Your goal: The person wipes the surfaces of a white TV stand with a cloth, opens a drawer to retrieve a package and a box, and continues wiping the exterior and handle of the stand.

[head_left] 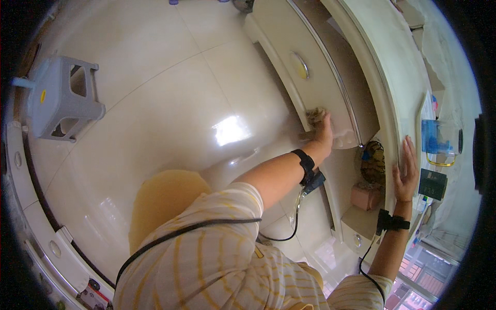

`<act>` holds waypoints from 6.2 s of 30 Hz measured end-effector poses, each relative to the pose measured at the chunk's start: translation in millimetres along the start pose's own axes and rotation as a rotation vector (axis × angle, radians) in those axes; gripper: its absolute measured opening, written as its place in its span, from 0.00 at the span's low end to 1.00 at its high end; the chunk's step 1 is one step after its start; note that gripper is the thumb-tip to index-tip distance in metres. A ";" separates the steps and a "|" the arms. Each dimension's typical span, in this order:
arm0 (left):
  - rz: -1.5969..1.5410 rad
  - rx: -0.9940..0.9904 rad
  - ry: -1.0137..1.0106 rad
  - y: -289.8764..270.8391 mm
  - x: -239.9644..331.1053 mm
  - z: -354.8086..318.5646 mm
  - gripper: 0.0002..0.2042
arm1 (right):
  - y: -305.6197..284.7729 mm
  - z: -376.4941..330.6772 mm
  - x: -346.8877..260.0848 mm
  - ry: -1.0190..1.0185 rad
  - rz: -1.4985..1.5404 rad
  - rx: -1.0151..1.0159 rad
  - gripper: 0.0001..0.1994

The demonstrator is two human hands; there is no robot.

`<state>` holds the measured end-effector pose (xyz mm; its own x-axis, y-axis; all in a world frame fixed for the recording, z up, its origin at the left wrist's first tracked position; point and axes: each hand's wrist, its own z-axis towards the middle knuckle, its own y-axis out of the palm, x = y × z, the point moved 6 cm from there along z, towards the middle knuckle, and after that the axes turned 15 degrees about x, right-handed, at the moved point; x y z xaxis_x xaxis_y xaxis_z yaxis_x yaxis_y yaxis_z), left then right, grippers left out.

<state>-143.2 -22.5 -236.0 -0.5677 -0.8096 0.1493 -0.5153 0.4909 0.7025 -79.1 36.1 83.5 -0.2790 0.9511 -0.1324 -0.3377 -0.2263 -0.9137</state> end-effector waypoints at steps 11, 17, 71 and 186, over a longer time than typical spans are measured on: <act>-0.100 0.073 0.077 -15.2 87.7 37.3 0.35 | 2.4 0.3 4.2 -0.022 0.010 -0.020 0.24; -0.066 0.077 0.129 -22.8 121.9 77.2 0.37 | -0.8 -2.0 7.9 -0.008 0.009 -0.043 0.27; 2.156 -0.129 1.382 -103.2 15.3 73.0 0.25 | 0.8 4.6 -0.6 -0.103 -0.120 -0.052 0.28; 1.358 0.484 1.222 -42.8 454.1 242.7 0.23 | -3.3 -4.9 20.3 -0.034 -0.079 -0.115 0.28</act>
<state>-534.8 -333.0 -367.2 -0.0959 0.5063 0.8570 -0.4053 0.7665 -0.4982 -79.3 57.1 81.9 -0.2868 0.9568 -0.0467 -0.2553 -0.1233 -0.9590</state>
